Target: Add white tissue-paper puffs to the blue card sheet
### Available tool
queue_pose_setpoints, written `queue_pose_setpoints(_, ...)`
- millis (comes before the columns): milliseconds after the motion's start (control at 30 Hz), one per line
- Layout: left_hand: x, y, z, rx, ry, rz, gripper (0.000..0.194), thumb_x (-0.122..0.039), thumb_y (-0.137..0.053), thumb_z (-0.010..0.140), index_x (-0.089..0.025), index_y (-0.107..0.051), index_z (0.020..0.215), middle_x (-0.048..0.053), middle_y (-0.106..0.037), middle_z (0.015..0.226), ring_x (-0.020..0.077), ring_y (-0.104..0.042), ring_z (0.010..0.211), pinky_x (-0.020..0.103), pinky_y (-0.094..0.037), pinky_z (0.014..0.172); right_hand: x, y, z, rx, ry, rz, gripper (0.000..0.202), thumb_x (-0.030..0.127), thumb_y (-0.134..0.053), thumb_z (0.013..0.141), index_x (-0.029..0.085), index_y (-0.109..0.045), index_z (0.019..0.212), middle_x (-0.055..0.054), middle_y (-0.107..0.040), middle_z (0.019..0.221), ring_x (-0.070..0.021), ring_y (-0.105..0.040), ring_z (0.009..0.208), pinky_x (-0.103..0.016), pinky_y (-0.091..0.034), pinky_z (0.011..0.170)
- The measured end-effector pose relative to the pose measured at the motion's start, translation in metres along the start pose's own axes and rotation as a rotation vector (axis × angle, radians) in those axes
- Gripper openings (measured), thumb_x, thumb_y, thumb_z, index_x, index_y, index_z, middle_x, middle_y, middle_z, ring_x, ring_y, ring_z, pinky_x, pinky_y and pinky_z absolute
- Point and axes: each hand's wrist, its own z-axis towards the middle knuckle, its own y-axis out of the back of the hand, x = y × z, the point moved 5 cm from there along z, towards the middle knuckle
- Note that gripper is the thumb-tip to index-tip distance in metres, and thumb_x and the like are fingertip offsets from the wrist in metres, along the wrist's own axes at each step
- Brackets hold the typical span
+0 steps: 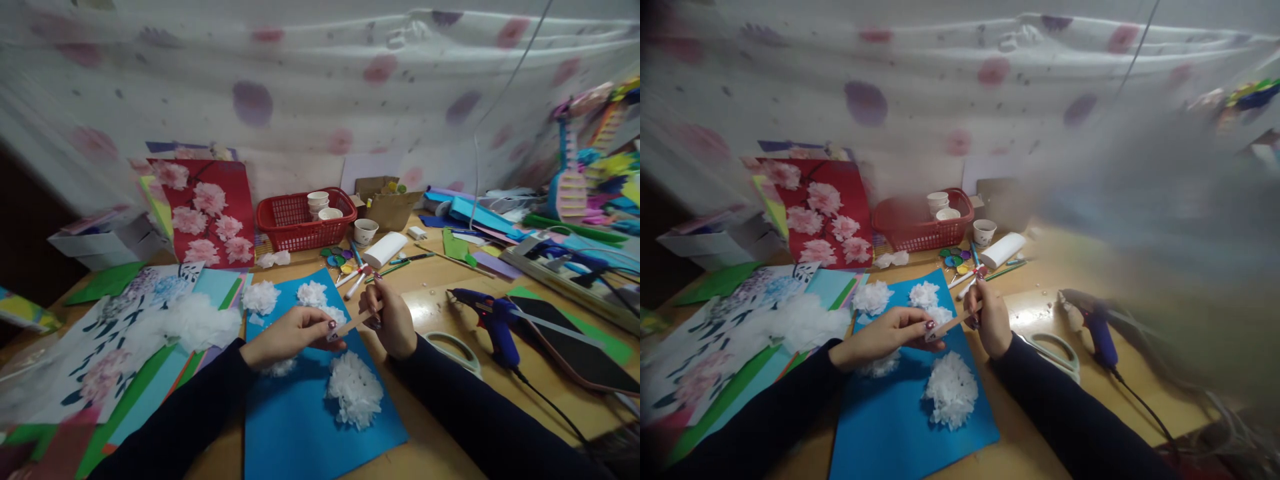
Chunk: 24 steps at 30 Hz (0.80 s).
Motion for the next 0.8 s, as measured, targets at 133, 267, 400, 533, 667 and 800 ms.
queue_pose_setpoints(133,0.002,-0.002,-0.002,0.035,0.023,-0.014,0.035,-0.039,-0.075,0.068,-0.010,-0.064,0.084,0.011,-0.073,0.085,0.0231,-0.069,0.088,0.039,-0.049,0.090,-0.001,0.000,0.000,-0.005,0.006,-0.006,0.049,0.045,-0.055,0.078,0.019,-0.041,0.039,0.007,-0.027,0.031,-0.0040,-0.021,0.026,-0.017,-0.014,0.029)
queue_pose_setpoints(267,0.001,0.000,-0.003,0.057,0.024,-0.024,0.036,-0.036,-0.079,0.063,-0.010,-0.064,0.085,0.011,-0.073,0.083,0.0230,-0.070,0.086,0.040,-0.048,0.089,0.004,0.004,0.001,-0.026,0.027,0.024,0.051,0.044,-0.053,0.081,0.019,-0.041,0.039,0.006,-0.027,0.030,-0.0049,-0.022,0.027,-0.017,-0.016,0.029)
queue_pose_setpoints(400,-0.004,0.002,-0.005,0.089,-0.001,0.021,0.032,-0.035,-0.077,0.066,-0.010,-0.065,0.084,0.010,-0.072,0.082,0.0218,-0.069,0.084,0.040,-0.048,0.088,0.013,0.013,0.004,-0.079,0.061,0.113,0.053,0.041,-0.046,0.085,0.020,-0.037,0.038,0.006,-0.026,0.030,-0.0058,-0.020,0.026,-0.019,-0.015,0.027)
queue_pose_setpoints(533,-0.006,0.003,-0.005,0.068,-0.023,0.074,0.030,-0.038,-0.072,0.072,-0.011,-0.064,0.083,0.009,-0.072,0.083,0.0205,-0.069,0.084,0.039,-0.048,0.087,0.011,0.018,0.007,-0.109,0.031,0.110,0.052,0.037,-0.044,0.085,0.020,-0.036,0.037,0.005,-0.025,0.029,-0.0059,-0.018,0.025,-0.021,-0.012,0.026)
queue_pose_setpoints(667,-0.005,0.002,-0.004,0.067,-0.039,0.137,0.028,-0.039,-0.070,0.074,-0.012,-0.065,0.082,0.009,-0.072,0.085,0.0194,-0.067,0.085,0.037,-0.047,0.086,0.004,0.014,0.007,-0.020,-0.018,0.046,0.052,0.041,-0.045,0.084,0.020,-0.034,0.037,0.006,-0.023,0.030,-0.0054,-0.018,0.026,-0.020,-0.013,0.028)
queue_pose_setpoints(800,-0.006,0.002,-0.004,0.080,-0.060,0.187,0.028,-0.039,-0.068,0.075,-0.012,-0.065,0.081,0.007,-0.071,0.079,0.0173,-0.066,0.077,0.034,-0.048,0.080,0.005,0.011,0.006,0.005,-0.003,0.028,0.052,0.042,-0.046,0.083,0.020,-0.034,0.038,0.007,-0.022,0.031,-0.0052,-0.018,0.026,-0.020,-0.014,0.029)
